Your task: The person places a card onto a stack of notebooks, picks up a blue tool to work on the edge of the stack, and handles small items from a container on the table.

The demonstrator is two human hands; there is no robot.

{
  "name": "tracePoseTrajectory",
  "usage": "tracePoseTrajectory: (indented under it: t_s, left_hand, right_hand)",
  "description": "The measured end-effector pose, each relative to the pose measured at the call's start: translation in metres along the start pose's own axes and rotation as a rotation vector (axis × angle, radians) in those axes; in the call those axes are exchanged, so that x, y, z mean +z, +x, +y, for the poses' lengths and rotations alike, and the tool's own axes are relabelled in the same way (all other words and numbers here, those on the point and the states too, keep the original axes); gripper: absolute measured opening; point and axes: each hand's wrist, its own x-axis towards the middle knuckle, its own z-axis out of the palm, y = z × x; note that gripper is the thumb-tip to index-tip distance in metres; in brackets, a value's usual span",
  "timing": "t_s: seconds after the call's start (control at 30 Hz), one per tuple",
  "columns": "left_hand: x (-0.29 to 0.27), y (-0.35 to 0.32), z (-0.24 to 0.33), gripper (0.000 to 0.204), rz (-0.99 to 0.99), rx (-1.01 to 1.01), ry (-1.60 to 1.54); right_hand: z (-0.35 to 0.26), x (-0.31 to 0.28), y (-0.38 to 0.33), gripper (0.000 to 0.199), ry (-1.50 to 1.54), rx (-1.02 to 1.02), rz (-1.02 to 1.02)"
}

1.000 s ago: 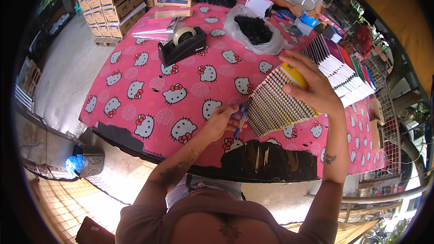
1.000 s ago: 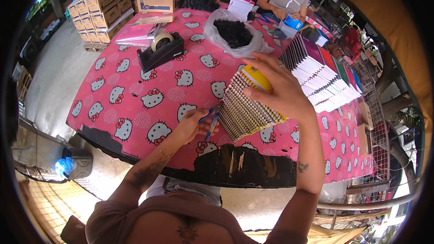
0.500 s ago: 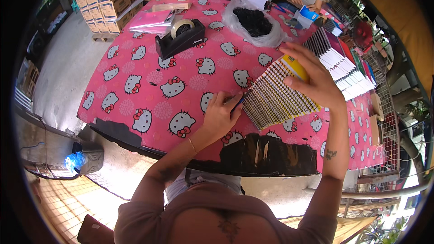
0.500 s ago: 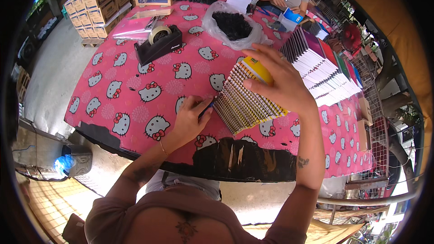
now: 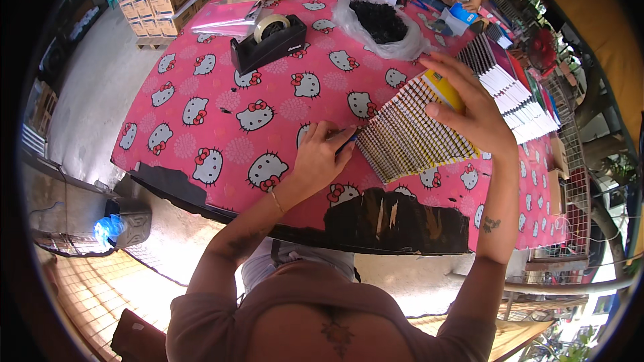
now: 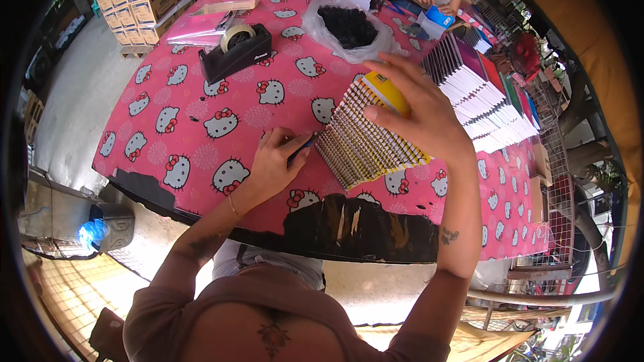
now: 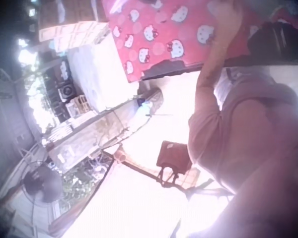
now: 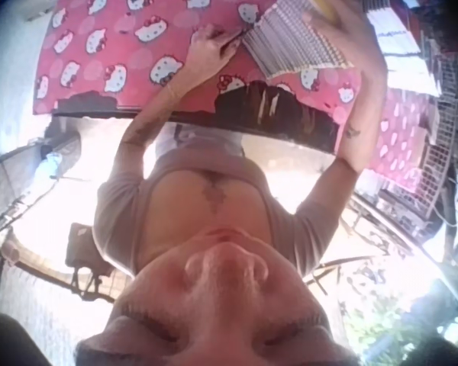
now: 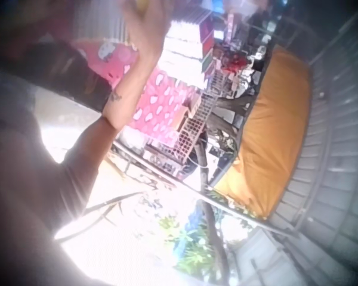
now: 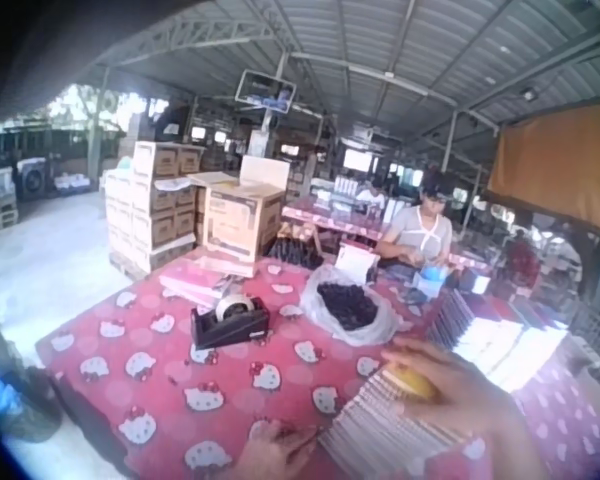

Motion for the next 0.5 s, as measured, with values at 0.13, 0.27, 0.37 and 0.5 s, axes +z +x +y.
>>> tracePoseTrajectory:
  t_s: [0.13,0.27,0.37,0.5]
  left_hand:
    - [0.002,-0.007,0.010,0.035,-0.010,-0.067,-0.109]
    - [0.005,-0.008,0.021,0.036,0.026,-0.190,-0.247]
    - [0.004,-0.009,0.020,0.034,0.122,0.222,0.348]
    - [0.000,-0.012,0.020,0.033,0.126,0.355,0.728]
  right_hand:
    - [0.003,0.000,-0.003,0.061,0.018,0.007,0.006]
    - [0.002,0.000,-0.003,0.061,0.022,0.012,0.002]
    - [0.002,-0.001,-0.002,0.061,0.022,0.016,-0.001]
    - [0.004,0.000,-0.004,0.062,0.009,0.025,-0.008]
